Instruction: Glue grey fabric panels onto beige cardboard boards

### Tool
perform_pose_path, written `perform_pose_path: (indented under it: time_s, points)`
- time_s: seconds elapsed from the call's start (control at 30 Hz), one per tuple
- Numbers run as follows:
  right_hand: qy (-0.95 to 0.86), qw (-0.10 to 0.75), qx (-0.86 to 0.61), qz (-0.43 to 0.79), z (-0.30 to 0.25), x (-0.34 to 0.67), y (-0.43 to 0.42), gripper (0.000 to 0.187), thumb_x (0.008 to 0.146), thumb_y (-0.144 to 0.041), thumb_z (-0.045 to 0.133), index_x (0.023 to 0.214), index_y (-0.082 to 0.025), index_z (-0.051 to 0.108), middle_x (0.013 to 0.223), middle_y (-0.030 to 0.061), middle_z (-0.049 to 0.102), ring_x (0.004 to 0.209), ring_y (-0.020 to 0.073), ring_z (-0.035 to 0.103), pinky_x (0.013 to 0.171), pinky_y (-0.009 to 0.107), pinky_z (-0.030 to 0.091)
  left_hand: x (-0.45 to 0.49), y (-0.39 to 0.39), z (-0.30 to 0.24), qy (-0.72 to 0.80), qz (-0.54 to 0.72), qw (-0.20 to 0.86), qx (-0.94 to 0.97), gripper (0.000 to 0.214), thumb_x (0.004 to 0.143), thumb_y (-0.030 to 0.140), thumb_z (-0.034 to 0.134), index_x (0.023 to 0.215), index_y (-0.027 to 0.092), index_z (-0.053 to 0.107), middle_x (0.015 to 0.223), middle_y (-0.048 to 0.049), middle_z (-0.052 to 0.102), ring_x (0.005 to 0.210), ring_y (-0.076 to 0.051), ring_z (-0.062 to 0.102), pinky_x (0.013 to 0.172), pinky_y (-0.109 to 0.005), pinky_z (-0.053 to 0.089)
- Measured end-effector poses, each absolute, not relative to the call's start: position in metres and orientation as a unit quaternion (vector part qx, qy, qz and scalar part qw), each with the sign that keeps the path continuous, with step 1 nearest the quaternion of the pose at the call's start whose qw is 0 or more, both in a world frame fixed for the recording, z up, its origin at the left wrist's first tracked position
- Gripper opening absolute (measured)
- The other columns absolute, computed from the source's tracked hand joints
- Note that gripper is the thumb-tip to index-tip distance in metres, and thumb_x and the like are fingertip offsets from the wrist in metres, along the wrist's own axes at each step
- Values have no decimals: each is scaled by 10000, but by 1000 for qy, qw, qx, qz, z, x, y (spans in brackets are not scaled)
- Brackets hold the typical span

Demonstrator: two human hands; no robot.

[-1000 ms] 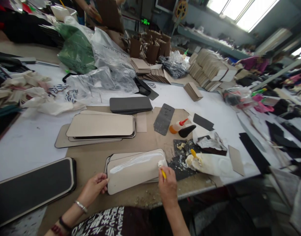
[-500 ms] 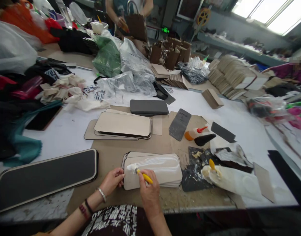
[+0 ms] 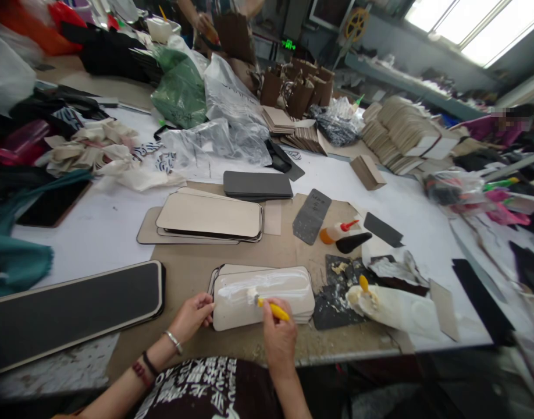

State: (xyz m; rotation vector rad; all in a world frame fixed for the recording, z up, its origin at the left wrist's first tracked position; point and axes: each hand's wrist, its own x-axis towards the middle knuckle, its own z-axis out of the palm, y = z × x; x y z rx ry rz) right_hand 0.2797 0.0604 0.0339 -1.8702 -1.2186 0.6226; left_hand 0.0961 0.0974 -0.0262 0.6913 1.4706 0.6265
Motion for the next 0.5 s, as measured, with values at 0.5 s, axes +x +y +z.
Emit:
perform_pose_path:
  time_s: [0.5]
  points:
    - [-509, 340, -789, 51, 28, 373, 32, 330, 779, -465, 467, 776, -166, 606, 776, 86, 621, 756, 190, 565, 730, 337, 455, 94, 97, -26, 644, 273, 642, 314, 185, 519, 314, 571, 574, 177, 458, 389, 78, 473, 353, -82, 471, 336, -174, 347]
